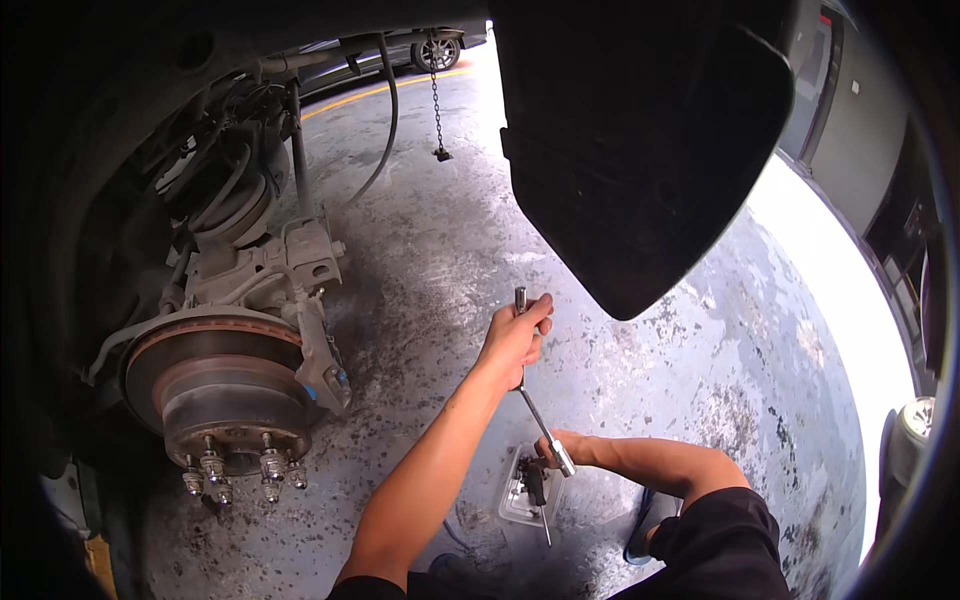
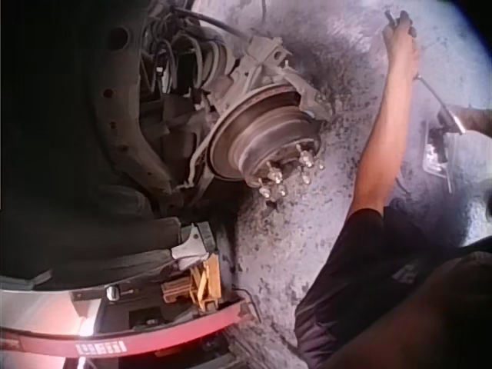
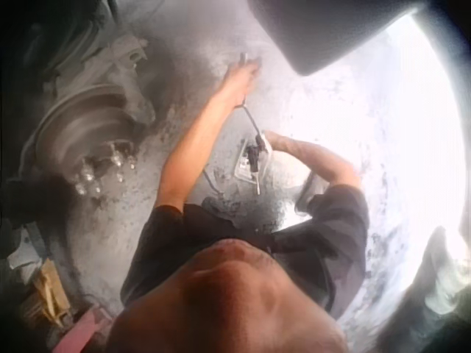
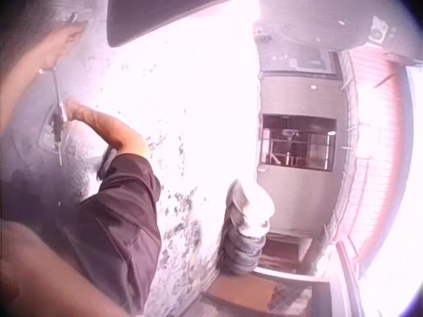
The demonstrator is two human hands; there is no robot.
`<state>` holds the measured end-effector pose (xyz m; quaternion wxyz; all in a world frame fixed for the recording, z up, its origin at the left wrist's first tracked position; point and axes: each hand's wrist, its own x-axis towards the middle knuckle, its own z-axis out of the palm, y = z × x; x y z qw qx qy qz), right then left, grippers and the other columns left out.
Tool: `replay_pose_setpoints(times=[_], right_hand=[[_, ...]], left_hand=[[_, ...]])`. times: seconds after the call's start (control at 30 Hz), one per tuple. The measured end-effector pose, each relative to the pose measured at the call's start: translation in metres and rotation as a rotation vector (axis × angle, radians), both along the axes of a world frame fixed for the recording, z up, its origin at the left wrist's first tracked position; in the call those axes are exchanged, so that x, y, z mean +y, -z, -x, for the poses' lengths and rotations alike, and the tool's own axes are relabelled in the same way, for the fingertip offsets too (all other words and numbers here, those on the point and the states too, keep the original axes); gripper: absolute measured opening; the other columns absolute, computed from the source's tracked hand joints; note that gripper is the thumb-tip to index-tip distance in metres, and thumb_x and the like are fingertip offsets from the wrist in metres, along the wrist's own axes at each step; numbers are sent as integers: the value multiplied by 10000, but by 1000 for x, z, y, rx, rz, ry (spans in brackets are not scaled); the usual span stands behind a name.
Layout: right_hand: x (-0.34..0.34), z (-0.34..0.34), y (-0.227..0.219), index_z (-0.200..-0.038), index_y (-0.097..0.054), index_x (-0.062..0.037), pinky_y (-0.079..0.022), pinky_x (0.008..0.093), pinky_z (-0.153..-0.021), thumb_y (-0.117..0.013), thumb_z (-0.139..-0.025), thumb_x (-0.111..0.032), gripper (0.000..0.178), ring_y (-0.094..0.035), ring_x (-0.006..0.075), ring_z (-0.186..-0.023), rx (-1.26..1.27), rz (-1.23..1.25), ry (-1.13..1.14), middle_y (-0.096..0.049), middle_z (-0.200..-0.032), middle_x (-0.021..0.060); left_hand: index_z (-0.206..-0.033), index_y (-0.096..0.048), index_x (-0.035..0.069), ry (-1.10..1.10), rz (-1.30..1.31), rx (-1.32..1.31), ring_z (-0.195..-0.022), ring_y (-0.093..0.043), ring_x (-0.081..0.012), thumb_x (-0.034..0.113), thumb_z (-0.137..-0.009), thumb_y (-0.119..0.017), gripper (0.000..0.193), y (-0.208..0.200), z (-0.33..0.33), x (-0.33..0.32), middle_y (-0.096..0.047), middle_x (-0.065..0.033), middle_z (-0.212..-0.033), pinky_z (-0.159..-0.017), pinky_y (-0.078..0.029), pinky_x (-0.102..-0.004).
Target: The person uses a T-handle socket wrench to loosen and remove bolts securing a black plastic wheel well liner. After removing the bolts, the person pulls the liner away from the vehicle's wheel arch to expose the brake assembly.
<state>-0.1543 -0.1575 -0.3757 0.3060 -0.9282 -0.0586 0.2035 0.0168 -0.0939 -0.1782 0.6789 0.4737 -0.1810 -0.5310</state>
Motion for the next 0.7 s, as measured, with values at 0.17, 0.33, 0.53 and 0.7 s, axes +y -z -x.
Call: replay_pose_setpoints(times=[0.17,0.33,0.53,0.7], right_hand=[[-15,0,-69,-961,-591,-3,-500,375,-646,-534,-847,-249,276,-616,265,-689,-122,-234,372,-628,-764,121],[19,-4,-203,-1268,-397,-7,-421,355,-897,-677,-807,-248,591,-532,274,-1021,-572,-243,550,-534,-1150,148],[43,-10,-257,-1295,-351,60,-425,241,-616,-493,-935,-318,541,-489,111,-667,-633,-752,676,-505,-767,36],[67,-16,-288,-1267,-410,48,-372,230,-505,-466,-947,-318,490,-428,81,-513,-871,-593,684,-435,-593,-13]], left_hand=[[-793,-509,87,-103,-1,11,-375,-251,-25,312,-886,-592,257,-12,-14,2,-465,37,-619,-356,-186,-214],[-790,-510,83,-54,241,269,-404,-292,-49,324,-914,-552,275,-51,21,3,-463,30,-601,-385,-225,-221],[-1095,-475,35,-207,391,-130,-823,-512,-129,280,-905,-576,326,-113,17,14,-519,-84,-979,-715,-450,-270],[-1283,-363,-29,-638,664,-594,-1137,-442,-238,444,-872,-570,660,-238,-77,-20,-423,-165,-1269,-988,-340,-365]])
